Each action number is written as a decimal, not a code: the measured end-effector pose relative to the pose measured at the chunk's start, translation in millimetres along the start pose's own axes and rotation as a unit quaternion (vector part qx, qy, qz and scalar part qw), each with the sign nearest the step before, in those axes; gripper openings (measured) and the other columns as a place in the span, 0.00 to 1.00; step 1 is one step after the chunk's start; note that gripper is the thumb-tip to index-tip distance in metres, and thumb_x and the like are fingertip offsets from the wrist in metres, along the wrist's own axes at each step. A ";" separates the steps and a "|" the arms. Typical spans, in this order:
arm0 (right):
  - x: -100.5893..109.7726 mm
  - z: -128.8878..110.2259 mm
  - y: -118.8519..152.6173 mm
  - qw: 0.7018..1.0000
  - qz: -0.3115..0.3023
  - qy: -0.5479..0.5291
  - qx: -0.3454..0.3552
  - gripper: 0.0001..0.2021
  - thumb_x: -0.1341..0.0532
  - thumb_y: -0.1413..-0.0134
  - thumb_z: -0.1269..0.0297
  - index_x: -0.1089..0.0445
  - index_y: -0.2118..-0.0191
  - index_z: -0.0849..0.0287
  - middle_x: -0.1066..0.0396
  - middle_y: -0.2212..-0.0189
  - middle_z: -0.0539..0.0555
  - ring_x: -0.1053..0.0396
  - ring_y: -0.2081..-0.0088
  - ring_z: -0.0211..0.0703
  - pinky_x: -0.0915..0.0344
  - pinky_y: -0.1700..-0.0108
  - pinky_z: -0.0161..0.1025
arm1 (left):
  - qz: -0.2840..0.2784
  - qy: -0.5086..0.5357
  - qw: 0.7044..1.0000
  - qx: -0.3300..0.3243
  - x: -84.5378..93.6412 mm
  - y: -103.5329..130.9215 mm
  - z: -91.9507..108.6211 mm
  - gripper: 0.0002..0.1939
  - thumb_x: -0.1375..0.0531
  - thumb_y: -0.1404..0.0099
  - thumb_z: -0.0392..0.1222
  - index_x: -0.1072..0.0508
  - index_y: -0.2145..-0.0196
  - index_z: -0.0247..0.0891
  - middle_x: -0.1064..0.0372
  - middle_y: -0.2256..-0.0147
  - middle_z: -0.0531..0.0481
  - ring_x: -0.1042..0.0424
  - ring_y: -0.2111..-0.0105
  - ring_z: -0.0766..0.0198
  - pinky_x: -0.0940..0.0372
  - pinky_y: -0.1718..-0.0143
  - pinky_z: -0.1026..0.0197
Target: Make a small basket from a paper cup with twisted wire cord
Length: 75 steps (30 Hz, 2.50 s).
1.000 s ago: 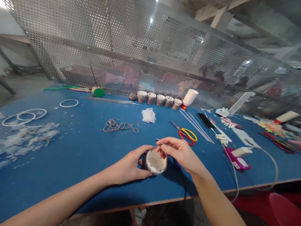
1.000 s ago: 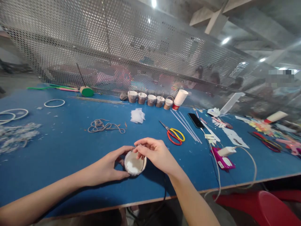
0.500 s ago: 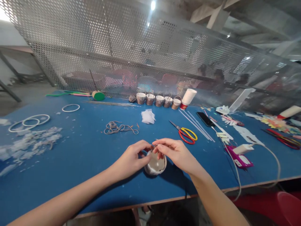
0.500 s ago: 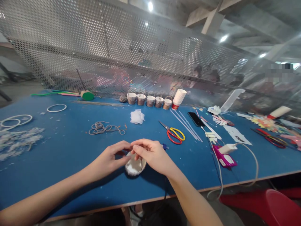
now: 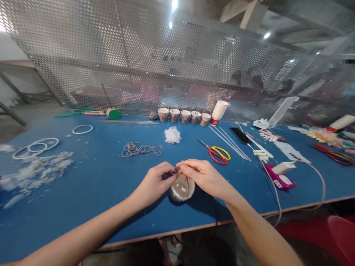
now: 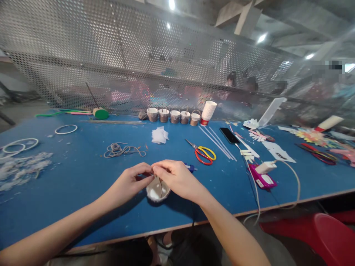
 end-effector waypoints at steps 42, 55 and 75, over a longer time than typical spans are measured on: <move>-11.8 -16.9 40.6 0.912 0.222 0.287 0.191 0.12 0.47 0.43 0.75 0.27 0.58 0.65 0.28 0.72 0.57 0.30 0.71 0.42 0.32 0.67 0.38 | 0.032 -0.166 0.985 -0.042 -3.7 1.0 9.5 0.10 0.49 0.48 0.28 0.45 0.81 0.40 0.47 0.79 0.58 0.46 0.78 0.69 0.49 0.76 0.66; -14.4 -30.0 34.7 0.847 0.115 0.439 0.278 0.12 0.49 0.39 0.77 0.29 0.58 0.69 0.32 0.76 0.56 0.32 0.73 0.43 0.34 0.70 0.39 | 0.029 -0.150 0.987 -0.057 -8.6 1.7 5.5 0.11 0.49 0.51 0.25 0.43 0.81 0.39 0.47 0.79 0.57 0.44 0.77 0.68 0.49 0.75 0.64; -19.0 -37.5 22.3 0.845 0.005 0.470 0.257 0.16 0.53 0.37 0.76 0.29 0.67 0.64 0.34 0.75 0.56 0.36 0.71 0.44 0.37 0.68 0.40 | 0.032 -0.149 0.987 -0.058 -11.6 1.6 1.2 0.10 0.49 0.52 0.24 0.39 0.80 0.39 0.45 0.78 0.56 0.42 0.77 0.67 0.49 0.75 0.64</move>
Point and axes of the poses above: each hand's wrist, its own y-axis away from the middle knuckle, its own x-axis out of the back of the hand, z = x × y, the point moved 6 cm from there along -y, towards the middle knuckle
